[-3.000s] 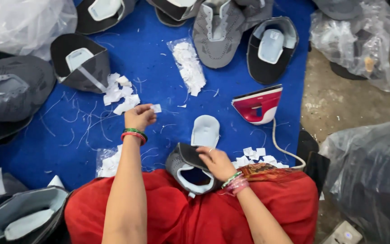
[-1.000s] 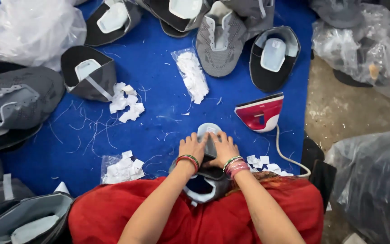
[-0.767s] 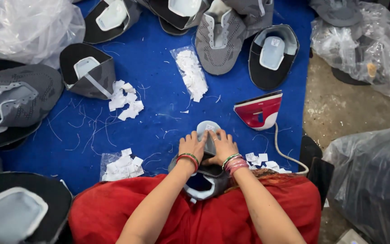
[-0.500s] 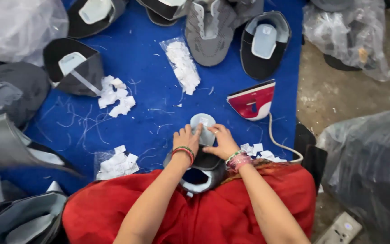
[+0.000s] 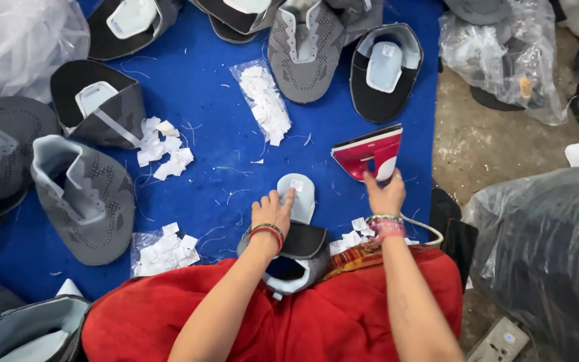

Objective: Pressing and attaching components to shoe uppers using a hand-held iron.

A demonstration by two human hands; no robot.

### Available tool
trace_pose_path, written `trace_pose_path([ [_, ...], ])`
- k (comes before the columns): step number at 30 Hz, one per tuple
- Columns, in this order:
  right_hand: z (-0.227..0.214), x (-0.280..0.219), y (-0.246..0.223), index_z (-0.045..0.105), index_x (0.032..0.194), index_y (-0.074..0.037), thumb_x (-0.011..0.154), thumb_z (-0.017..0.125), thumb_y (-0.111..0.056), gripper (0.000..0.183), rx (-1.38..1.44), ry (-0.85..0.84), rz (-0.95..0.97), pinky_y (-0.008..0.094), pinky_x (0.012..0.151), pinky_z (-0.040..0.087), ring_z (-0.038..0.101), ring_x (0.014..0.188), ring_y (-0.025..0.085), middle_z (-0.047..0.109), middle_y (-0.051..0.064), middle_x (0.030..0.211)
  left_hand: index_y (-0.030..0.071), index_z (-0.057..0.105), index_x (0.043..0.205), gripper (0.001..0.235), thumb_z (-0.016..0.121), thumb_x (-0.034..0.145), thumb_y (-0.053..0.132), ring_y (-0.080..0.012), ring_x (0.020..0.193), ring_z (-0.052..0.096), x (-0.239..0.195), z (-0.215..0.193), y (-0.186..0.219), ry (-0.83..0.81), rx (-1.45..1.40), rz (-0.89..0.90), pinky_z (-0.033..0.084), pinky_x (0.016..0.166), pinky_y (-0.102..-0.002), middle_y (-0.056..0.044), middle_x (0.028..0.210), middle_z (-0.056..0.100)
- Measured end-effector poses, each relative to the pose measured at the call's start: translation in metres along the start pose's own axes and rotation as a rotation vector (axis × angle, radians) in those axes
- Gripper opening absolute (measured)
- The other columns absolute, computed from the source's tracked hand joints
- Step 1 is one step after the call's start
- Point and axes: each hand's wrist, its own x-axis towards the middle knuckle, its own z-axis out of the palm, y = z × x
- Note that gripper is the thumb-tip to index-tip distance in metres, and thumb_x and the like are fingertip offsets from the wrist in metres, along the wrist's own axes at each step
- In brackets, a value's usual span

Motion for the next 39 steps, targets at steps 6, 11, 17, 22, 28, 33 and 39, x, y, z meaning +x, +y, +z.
trace_pose_path([
  [6,-0.026,0.045,-0.101,0.070,0.115,-0.002,0.085,0.080,-0.032,0.044,0.095,-0.341,0.001,0.038,0.074,0.060,0.077,0.087,0.027,0.078,0.014,0.098,0.028,0.041,0.156,0.062,0.050,0.097,0.015,-0.0301,0.100,0.059,0.002,-0.004,-0.002,0.012,-0.013,0.005,0.047,0.082,-0.045,-0.011,0.115,0.055],
  [11,-0.017,0.043,-0.159,0.068,0.120,-0.004,0.083,0.074,-0.061,0.068,-0.370,-0.740,-0.342,0.046,0.073,0.059,0.073,0.085,0.041,0.074,0.025,0.091,0.029,0.039,0.157,0.064,0.049,0.096,0.013,-0.0306,0.103,0.059,0.001,-0.010,0.000,-0.064,-0.023,-0.003,0.047,0.083,-0.045,-0.013,0.119,0.055],
  [17,0.016,0.002,-0.159,0.066,0.116,-0.007,0.085,0.068,-0.064,0.065,-0.748,-0.929,-0.422,0.047,0.065,0.060,0.074,0.078,0.036,0.075,0.019,0.085,0.029,0.041,0.156,0.062,0.047,0.096,0.013,-0.0315,0.102,0.058,0.003,0.013,0.006,-0.017,-0.029,-0.011,0.045,0.084,-0.048,-0.012,0.115,0.055],
  [22,0.025,0.002,-0.154,0.063,0.119,-0.007,0.089,0.067,-0.059,0.061,-0.791,-0.891,-0.421,0.046,0.061,0.060,0.075,0.074,0.033,0.075,0.017,0.081,0.009,0.048,0.151,0.053,0.047,0.105,0.035,-0.0339,0.129,0.050,-0.026,-0.041,0.032,-0.199,0.148,0.164,0.031,0.109,-0.061,-0.015,0.138,0.054],
  [28,0.023,0.009,-0.180,0.063,0.116,-0.007,0.090,0.065,-0.060,0.060,-0.777,-0.833,-0.406,0.045,0.063,0.060,0.075,0.075,0.034,0.075,0.017,0.082,0.013,0.029,0.159,0.084,0.043,0.095,0.066,-0.0480,0.149,0.019,-0.054,-0.062,0.028,-0.386,-0.159,0.100,0.010,0.114,-0.073,-0.026,0.159,0.029],
  [33,0.022,-0.009,-0.172,0.064,0.118,-0.007,0.091,0.063,-0.058,0.058,-0.796,-0.939,-0.382,0.045,0.066,0.061,0.075,0.080,0.033,0.076,0.017,0.088,0.013,0.026,0.161,0.085,0.040,0.095,0.065,-0.0481,0.149,0.019,-0.049,-0.055,0.030,-0.368,-0.138,0.124,0.009,0.114,-0.074,-0.026,0.160,0.027],
  [39,0.025,0.006,-0.161,0.064,0.118,-0.004,0.092,0.063,-0.059,0.060,-0.713,-0.931,-0.370,0.045,0.070,0.061,0.075,0.083,0.035,0.075,0.020,0.092,0.014,0.025,0.160,0.083,0.038,0.096,0.065,-0.0488,0.149,0.017,-0.050,-0.055,0.033,-0.377,-0.115,0.116,0.008,0.114,-0.074,-0.026,0.161,0.024],
])
